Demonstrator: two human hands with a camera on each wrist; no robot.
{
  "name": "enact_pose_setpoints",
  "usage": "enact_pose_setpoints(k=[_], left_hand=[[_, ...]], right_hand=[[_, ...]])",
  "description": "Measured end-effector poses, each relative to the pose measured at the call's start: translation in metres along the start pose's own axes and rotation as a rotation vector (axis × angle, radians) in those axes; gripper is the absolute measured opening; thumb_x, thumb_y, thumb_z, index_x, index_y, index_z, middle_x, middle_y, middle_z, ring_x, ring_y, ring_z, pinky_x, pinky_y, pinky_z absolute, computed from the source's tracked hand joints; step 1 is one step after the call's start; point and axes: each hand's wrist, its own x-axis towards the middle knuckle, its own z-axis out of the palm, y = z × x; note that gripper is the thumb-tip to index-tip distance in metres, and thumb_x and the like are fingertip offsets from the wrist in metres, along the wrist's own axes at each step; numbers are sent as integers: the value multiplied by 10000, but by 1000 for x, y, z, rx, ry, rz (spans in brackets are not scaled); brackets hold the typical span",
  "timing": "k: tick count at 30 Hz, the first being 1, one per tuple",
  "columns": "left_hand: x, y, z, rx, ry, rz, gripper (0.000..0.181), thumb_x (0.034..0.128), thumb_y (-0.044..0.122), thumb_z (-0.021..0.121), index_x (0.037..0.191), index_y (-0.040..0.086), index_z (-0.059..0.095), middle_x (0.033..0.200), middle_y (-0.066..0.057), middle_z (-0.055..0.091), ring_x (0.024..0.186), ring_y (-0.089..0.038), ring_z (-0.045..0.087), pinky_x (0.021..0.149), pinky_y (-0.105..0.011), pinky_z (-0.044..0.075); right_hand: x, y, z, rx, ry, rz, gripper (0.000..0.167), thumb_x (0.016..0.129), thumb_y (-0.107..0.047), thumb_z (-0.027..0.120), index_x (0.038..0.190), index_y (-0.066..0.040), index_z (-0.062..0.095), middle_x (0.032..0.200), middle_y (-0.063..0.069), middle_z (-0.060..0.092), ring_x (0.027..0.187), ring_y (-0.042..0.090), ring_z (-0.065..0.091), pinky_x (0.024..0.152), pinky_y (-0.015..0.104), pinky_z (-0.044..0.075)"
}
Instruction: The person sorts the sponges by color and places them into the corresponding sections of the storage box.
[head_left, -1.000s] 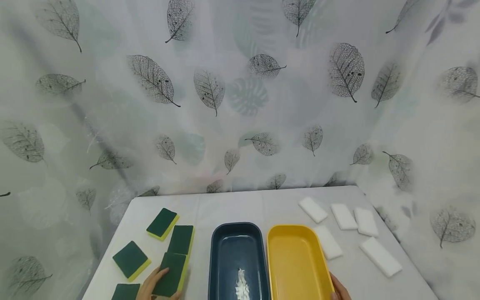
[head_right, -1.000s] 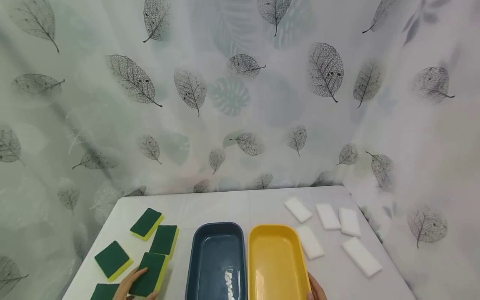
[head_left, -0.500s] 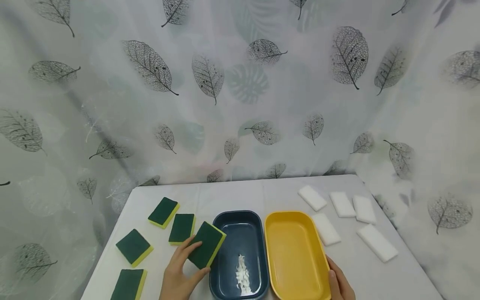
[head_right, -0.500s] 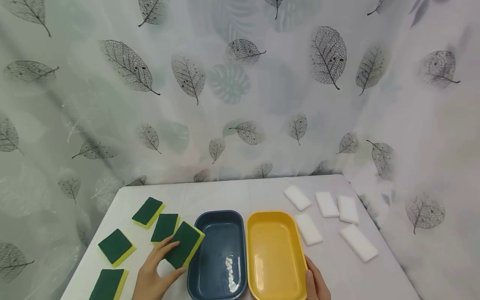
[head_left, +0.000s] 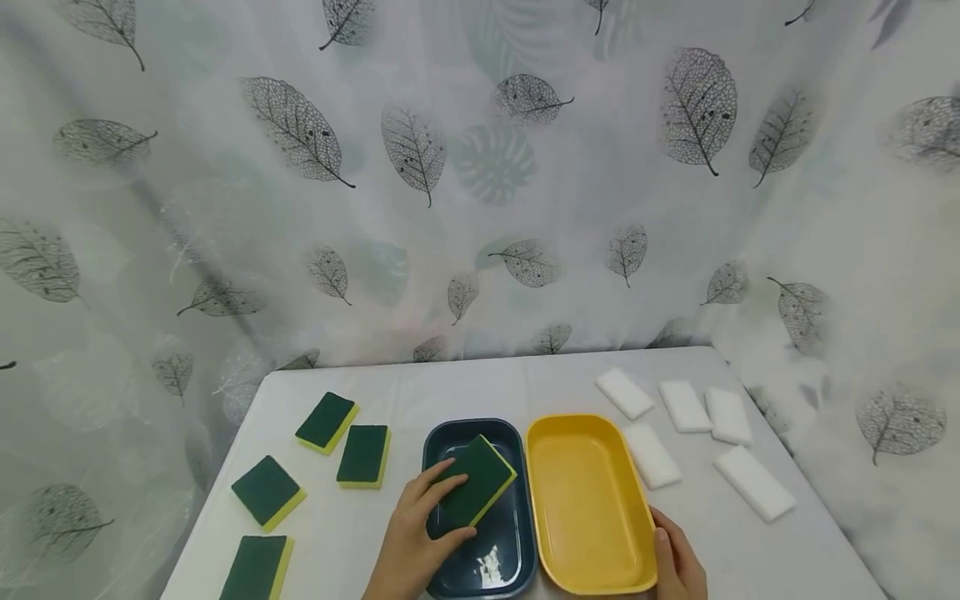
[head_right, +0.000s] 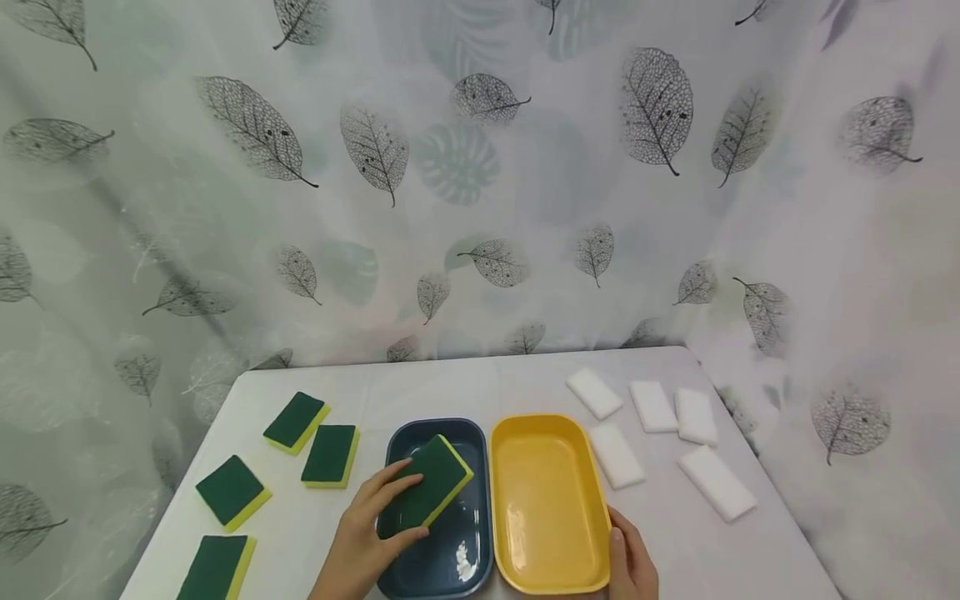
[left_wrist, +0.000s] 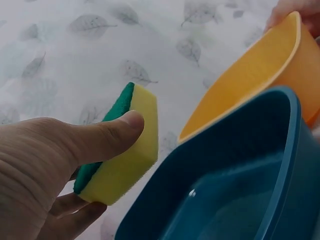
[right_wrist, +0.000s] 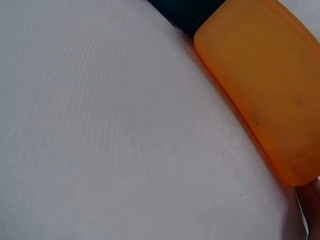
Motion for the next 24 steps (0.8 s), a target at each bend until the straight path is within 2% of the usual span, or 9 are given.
enact_pose_setpoints(k=[4, 7, 10, 13, 16, 19, 24], left_hand=[[5, 7, 6, -33, -72, -5, 655, 794, 248, 908, 1370, 394, 631, 1581, 40, 490, 1407, -262, 502, 1084, -459, 531], [9, 13, 12, -59, -120, 0, 639, 813, 270, 894, 1380, 401, 630, 1595, 42, 476, 1405, -257, 498, 1084, -469, 530], [12, 18, 19, -74, -155, 33, 621, 831, 329, 873, 1393, 409, 621, 1600, 53, 468, 1393, -252, 503, 1076, -465, 538], [16, 22, 27, -95, -181, 85, 629, 840, 331, 861, 1412, 406, 608, 1608, 42, 463, 1395, -259, 505, 1069, -436, 542], [18, 24, 36, -98, -199, 143, 644, 843, 288, 856, 1428, 376, 603, 1608, 38, 461, 1388, -267, 519, 1058, -397, 549], [18, 27, 44, -78, -229, 179, 624, 854, 324, 830, 1434, 356, 603, 1611, 18, 464, 1389, -262, 531, 1062, -385, 548], [20, 32, 56, -57, -292, 186, 583, 890, 361, 789, 1439, 369, 593, 1620, 9, 461, 1409, -256, 526, 1068, -384, 547]], right_hand=[[0, 1, 4, 11, 26, -23, 501, 1121, -393, 407, 1449, -60, 590, 1093, -425, 550, 957, -164, 601, 792, 108, 519], [2, 2, 4, 11, 28, -11, 514, 1118, -411, 411, 1450, -61, 590, 1087, -436, 540, 961, -186, 583, 798, 82, 499], [3, 3, 3, 12, 16, 0, 532, 1115, -427, 411, 1455, -58, 587, 1089, -454, 523, 973, -225, 550, 815, 44, 463], [4, 5, -2, 11, -33, -13, 579, 1117, -453, 384, 1487, -39, 548, 1119, -465, 504, 1001, -249, 523, 834, 38, 449], [2, 7, -6, 22, -98, -16, 642, 1115, -496, 351, 1522, -20, 495, 1140, -436, 520, 1015, -205, 557, 835, 111, 506], [1, 9, -7, 44, -143, 17, 698, 1101, -556, 336, 1542, -30, 466, 1132, -399, 549, 1008, -141, 605, 820, 193, 554], [2, 10, -7, 88, -167, 56, 720, 1089, -589, 344, 1542, -42, 459, 1107, -351, 592, 978, -53, 661, 790, 254, 582]])
